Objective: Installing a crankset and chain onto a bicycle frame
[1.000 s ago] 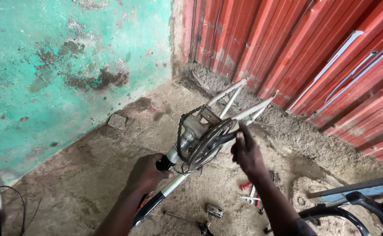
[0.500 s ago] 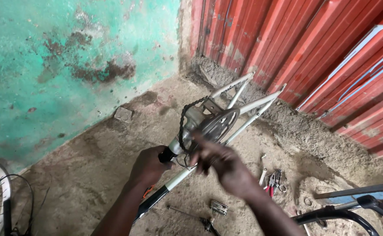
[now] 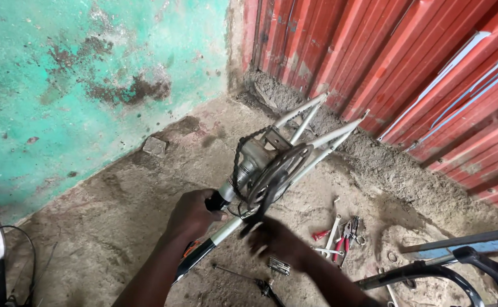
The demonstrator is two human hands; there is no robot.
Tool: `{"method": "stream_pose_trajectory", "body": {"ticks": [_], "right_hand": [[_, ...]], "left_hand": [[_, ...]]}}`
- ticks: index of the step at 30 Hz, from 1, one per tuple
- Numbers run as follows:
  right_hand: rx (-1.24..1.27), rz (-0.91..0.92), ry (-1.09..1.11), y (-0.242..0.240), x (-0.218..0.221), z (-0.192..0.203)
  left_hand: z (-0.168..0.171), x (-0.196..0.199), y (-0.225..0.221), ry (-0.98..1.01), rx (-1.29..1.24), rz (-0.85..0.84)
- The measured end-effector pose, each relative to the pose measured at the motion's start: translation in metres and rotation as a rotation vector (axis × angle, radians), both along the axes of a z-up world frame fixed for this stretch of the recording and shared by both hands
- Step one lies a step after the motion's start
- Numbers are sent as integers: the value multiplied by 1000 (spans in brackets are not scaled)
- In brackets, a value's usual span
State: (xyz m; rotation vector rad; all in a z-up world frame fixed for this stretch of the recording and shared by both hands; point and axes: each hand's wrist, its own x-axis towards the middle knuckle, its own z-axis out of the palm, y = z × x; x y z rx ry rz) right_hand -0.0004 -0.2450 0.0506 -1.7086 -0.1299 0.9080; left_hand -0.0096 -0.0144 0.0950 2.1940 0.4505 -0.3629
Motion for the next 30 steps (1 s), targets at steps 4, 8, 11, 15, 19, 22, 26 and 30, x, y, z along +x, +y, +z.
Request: {"method": "stream_pose_trajectory", "body": {"ticks": [4, 8, 11, 15, 19, 22, 26, 30], "right_hand": [[230, -20, 93, 43, -32, 16], [93, -191, 127, 31, 1, -24], [345, -529, 155, -26, 66, -86], [66, -628, -370, -52, 93, -3], [506, -764, -789, -32, 52, 106], [474, -572, -1018, -12, 16, 123], [719, 31, -993, 39, -24, 122], [-56, 522, -1249, 14, -14, 44]], "left_hand": [[-5, 4, 5, -36, 15, 10], [-10, 4, 7, -33, 63, -13], [-17, -2, 13, -178, -87, -50], [-17, -1, 14, -178, -31, -55], [-20, 0, 14, -215, -51, -59], [-19, 1, 15, -232, -55, -68], [-37, 8, 23, -245, -64, -74], [-7, -2, 14, -204, -86, -92]]}}
